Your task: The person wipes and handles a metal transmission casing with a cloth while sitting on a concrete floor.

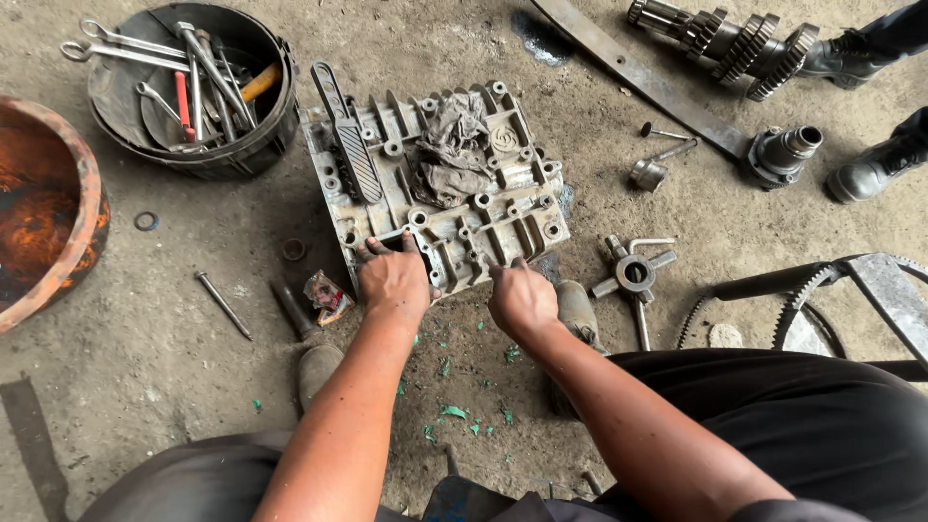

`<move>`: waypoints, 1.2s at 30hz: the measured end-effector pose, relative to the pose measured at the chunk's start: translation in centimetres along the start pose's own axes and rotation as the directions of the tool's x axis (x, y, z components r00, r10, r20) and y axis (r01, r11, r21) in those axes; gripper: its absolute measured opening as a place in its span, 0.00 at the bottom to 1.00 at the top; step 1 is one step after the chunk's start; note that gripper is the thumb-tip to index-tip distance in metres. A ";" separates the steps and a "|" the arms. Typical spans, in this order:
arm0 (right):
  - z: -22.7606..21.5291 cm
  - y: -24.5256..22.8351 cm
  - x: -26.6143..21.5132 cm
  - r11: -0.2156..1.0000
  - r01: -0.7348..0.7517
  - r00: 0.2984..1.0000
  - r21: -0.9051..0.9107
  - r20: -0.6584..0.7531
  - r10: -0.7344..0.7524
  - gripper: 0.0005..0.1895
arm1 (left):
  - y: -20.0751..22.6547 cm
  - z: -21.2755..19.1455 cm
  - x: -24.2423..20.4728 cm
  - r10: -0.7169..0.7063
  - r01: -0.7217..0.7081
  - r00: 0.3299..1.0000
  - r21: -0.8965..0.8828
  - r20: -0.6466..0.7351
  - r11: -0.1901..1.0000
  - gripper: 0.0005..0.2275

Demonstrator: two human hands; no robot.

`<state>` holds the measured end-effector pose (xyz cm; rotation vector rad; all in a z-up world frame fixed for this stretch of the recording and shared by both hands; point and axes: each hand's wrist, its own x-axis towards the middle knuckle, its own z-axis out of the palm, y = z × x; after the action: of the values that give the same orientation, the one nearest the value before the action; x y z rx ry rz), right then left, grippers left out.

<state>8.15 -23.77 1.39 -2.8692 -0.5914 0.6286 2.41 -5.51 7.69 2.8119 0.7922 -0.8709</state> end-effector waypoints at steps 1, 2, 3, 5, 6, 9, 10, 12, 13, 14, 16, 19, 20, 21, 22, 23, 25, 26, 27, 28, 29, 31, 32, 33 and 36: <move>0.1 -0.1 0.4 0.999 0.048 0.993 0.024 -0.114 -0.044 0.24 | 0.0 -0.2 -0.3 0.006 -0.006 1.000 -0.014 0.027 1.000 0.33; 0.2 -0.6 1.1 0.994 0.098 0.970 0.043 -0.227 -0.085 0.23 | -0.1 -0.5 -0.4 0.012 -0.011 0.998 -0.029 0.054 1.000 0.38; 0.1 -0.7 1.3 0.987 0.151 0.934 0.056 -0.336 -0.124 0.23 | -0.1 -0.7 -0.7 0.017 -0.014 0.997 -0.043 0.081 0.999 0.42; -0.6 -1.0 1.2 0.999 0.031 0.997 0.026 -0.076 -0.029 0.24 | 0.1 -0.7 -1.1 -0.021 0.036 0.995 -0.155 0.098 0.987 0.40; -0.9 -1.3 1.1 1.000 -0.024 0.998 0.000 0.055 0.024 0.25 | -0.1 -0.6 -1.1 -0.041 0.063 0.993 -0.208 0.107 0.976 0.39; -0.2 -0.4 -0.4 0.995 -0.051 0.995 -0.081 0.080 0.058 0.25 | -0.1 -0.3 -0.6 -0.027 0.035 0.998 -0.165 0.052 0.986 0.37; 0.2 -0.5 0.8 0.993 -0.069 0.992 -0.101 0.095 0.078 0.25 | -0.3 -0.4 -0.4 -0.016 0.021 0.999 -0.122 0.036 0.992 0.39; 1.6 -0.2 3.0 0.983 -0.108 0.982 -0.149 0.140 0.129 0.24 | -0.1 -0.3 -0.5 0.010 -0.009 1.000 -0.038 0.022 0.999 0.44; 2.0 0.4 3.3 0.998 -0.029 1.000 -0.058 0.004 0.029 0.24 | -0.1 -0.4 -0.8 -0.002 0.004 0.999 -0.071 0.037 0.997 0.43; 2.1 0.9 3.5 0.998 0.063 0.988 0.021 -0.140 -0.059 0.23 | 0.0 -0.6 -1.2 -0.013 0.019 0.999 -0.103 0.052 0.995 0.42; 2.2 0.8 3.2 0.997 0.079 0.988 0.019 -0.138 -0.075 0.23 | -0.2 -1.1 -1.8 -0.032 0.043 0.996 -0.133 0.086 0.990 0.42; 2.6 1.7 2.0 0.995 -0.079 0.993 -0.068 0.079 0.085 0.23 | -0.3 -1.1 -1.3 -0.030 0.042 0.995 -0.134 0.094 0.990 0.43; 3.2 1.5 2.3 0.996 -0.085 0.996 0.027 0.012 0.085 0.23 | -0.2 -0.9 -0.8 -0.027 0.035 0.998 -0.130 0.065 0.991 0.41; 4.0 1.8 2.2 0.989 -0.089 0.994 0.117 -0.045 0.095 0.24 | -0.1 -0.3 -0.7 -0.022 0.027 0.999 -0.127 0.046 0.992 0.39; 4.4 1.5 2.8 0.966 -0.175 0.983 0.188 -0.017 0.182 0.22 | -0.1 0.3 -0.5 -0.018 0.024 0.999 -0.115 0.051 0.993 0.40; 4.2 0.6 4.3 0.932 -0.255 0.965 0.256 0.010 0.261 0.20 | -0.1 0.3 -0.2 -0.018 0.023 0.999 -0.103 0.049 0.994 0.40; 3.3 -0.4 4.2 0.945 -0.286 0.958 0.161 0.067 0.279 0.19 | -0.1 0.2 -0.3 -0.021 0.027 0.998 -0.105 0.055 0.994 0.40; 2.6 -0.3 3.1 0.975 -0.224 0.969 -0.003 0.101 0.223 0.19 | -0.1 0.2 -0.6 -0.025 0.032 0.998 -0.118 0.063 0.993 0.40; 1.8 -0.5 2.3 0.975 -0.153 0.974 -0.160 0.141 0.176 0.19 | -0.2 0.1 -0.7 -0.025 0.034 0.997 -0.127 0.070 0.991 0.41; 1.4 -0.7 1.3 0.989 -0.088 0.993 -0.121 0.062 0.096 0.17 | -0.2 0.0 -0.7 -0.020 0.027 0.997 -0.094 0.070 0.995 0.41; 0.9 -0.3 0.0 0.996 -0.021 1.000 -0.090 -0.024 0.019 0.17 | -0.2 -0.1 -0.7 -0.013 0.017 0.998 -0.064 0.066 0.998 0.41; 0.0 -0.6 -0.1 0.995 0.011 0.998 -0.101 -0.065 -0.017 0.17 | -0.1 0.1 -0.3 -0.008 0.011 0.999 -0.050 0.049 0.999 0.41; -0.4 -1.2 1.0 0.990 -0.027 1.000 -0.139 -0.020 0.024 0.16 | -0.2 0.2 -0.1 -0.012 0.014 0.999 -0.067 0.036 0.998 0.41; -0.7 -1.7 1.6 0.982 -0.061 0.997 -0.178 0.024 0.067 0.16 | -0.2 0.3 0.0 -0.016 0.018 1.000 -0.082 0.021 0.996 0.40; -0.8 -2.2 1.2 0.985 -0.171 0.985 0.010 -0.030 0.171 0.19 | -0.1 0.5 -0.4 -0.016 0.022 0.996 -0.056 0.092 0.998 0.44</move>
<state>8.73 -21.36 2.21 -2.9382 -0.3390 0.6077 1.85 -5.67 7.52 2.6985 0.8187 -0.9558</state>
